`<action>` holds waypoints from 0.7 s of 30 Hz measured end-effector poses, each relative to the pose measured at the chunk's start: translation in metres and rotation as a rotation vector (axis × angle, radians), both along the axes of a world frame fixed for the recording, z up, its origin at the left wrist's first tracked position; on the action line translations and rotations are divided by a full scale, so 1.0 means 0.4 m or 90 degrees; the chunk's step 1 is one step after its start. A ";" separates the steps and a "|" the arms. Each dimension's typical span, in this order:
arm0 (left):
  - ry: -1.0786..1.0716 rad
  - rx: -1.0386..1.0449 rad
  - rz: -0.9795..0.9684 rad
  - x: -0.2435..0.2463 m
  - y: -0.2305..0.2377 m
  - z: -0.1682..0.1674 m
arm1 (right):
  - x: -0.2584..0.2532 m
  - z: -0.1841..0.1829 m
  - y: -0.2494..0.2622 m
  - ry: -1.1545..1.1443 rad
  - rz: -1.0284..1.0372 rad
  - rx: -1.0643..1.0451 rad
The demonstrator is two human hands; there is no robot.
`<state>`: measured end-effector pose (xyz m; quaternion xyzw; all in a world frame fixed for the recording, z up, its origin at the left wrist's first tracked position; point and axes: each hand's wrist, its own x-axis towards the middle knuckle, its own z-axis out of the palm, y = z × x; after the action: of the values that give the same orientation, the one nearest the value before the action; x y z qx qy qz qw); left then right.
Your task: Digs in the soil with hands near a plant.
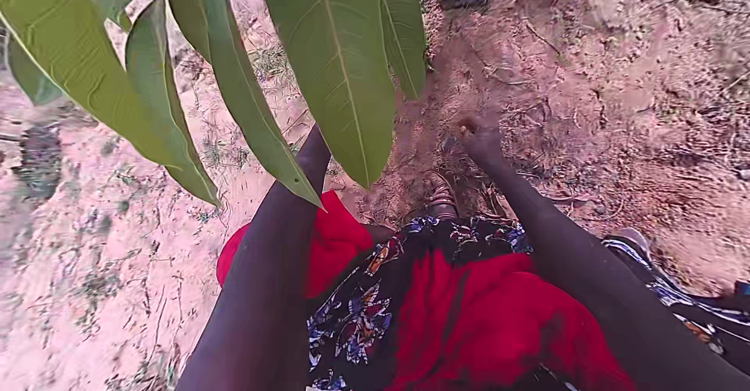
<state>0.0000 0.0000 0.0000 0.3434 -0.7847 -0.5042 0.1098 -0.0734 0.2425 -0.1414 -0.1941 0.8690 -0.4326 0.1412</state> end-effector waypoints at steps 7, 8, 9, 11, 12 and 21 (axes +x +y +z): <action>-0.127 -0.266 -0.403 -0.057 -0.084 -0.196 | -0.029 -0.159 0.032 -0.187 -0.047 -0.109; -0.260 -0.271 -0.380 -0.074 -0.050 -0.161 | -0.033 -0.169 0.033 -0.196 -0.047 -0.121; -0.370 -0.284 -0.312 -0.090 -0.009 -0.139 | -0.035 -0.170 0.032 -0.208 -0.051 -0.126; -0.454 -0.349 -0.253 -0.096 0.021 -0.147 | -0.035 -0.170 0.029 -0.234 -0.073 -0.128; -0.485 -0.355 -0.266 -0.104 0.020 -0.151 | -0.035 -0.171 0.030 -0.237 -0.079 -0.127; -0.682 -0.405 -0.297 -0.195 0.043 -0.160 | -0.042 -0.159 0.027 -0.277 -0.081 -0.112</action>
<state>-0.0781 0.0172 -0.0642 0.3186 -0.8952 -0.0183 -0.3111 -0.0903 0.2531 -0.2049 -0.0525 0.7876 -0.5465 0.2798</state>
